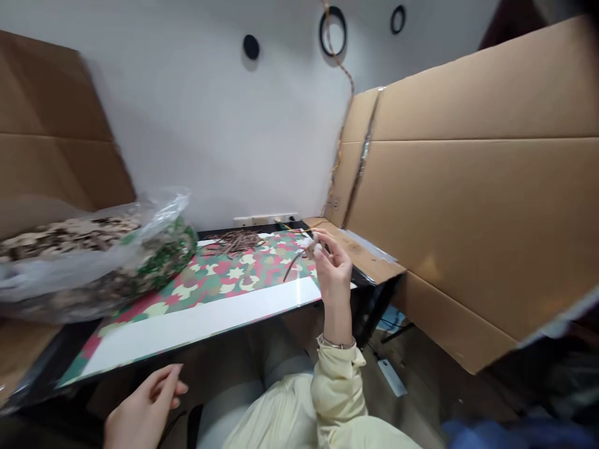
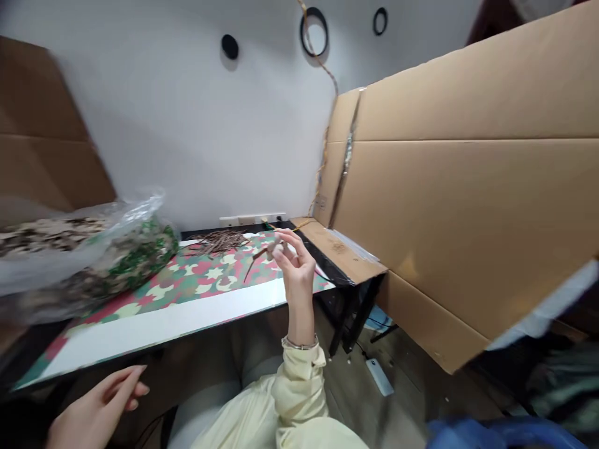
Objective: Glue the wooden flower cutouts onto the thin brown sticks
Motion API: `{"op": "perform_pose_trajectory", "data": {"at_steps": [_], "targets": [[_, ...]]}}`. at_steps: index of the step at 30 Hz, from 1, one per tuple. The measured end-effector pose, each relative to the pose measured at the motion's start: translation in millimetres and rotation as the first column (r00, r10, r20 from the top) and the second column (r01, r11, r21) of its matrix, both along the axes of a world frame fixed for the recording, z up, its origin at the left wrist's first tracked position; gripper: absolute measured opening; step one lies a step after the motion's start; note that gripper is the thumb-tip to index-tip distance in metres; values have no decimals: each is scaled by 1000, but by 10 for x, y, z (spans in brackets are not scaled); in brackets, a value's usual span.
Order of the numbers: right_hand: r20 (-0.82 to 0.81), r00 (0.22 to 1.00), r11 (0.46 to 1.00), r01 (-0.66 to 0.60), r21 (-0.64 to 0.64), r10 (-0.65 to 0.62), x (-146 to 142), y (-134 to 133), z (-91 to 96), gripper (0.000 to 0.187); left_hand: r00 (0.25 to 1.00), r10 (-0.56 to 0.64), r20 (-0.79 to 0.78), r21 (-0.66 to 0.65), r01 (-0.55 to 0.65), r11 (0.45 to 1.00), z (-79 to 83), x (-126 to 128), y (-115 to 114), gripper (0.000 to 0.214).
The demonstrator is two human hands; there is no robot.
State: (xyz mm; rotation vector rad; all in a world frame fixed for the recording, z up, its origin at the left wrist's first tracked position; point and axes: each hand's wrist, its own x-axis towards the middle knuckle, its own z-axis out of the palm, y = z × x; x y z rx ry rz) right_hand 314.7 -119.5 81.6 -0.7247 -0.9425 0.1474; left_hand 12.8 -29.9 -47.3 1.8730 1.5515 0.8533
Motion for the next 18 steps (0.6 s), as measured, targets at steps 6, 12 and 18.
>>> {"op": "perform_pose_trajectory", "data": {"at_steps": [6, 12, 18], "targets": [[328, 729, 692, -268, -670, 601, -756, 1264, -37, 26, 993, -32, 117, 24, 29, 999, 202, -10, -188, 31], [400, 524, 520, -99, -848, 752, -1525, 2173, -434, 25, 986, 44, 163, 12, -46, 999, 148, -195, -174, 29], [611, 485, 629, 151, -763, 625, -1671, 2278, -643, 29, 978, 124, 166, 35, -131, 991, 158, -364, -158, 36]]}}
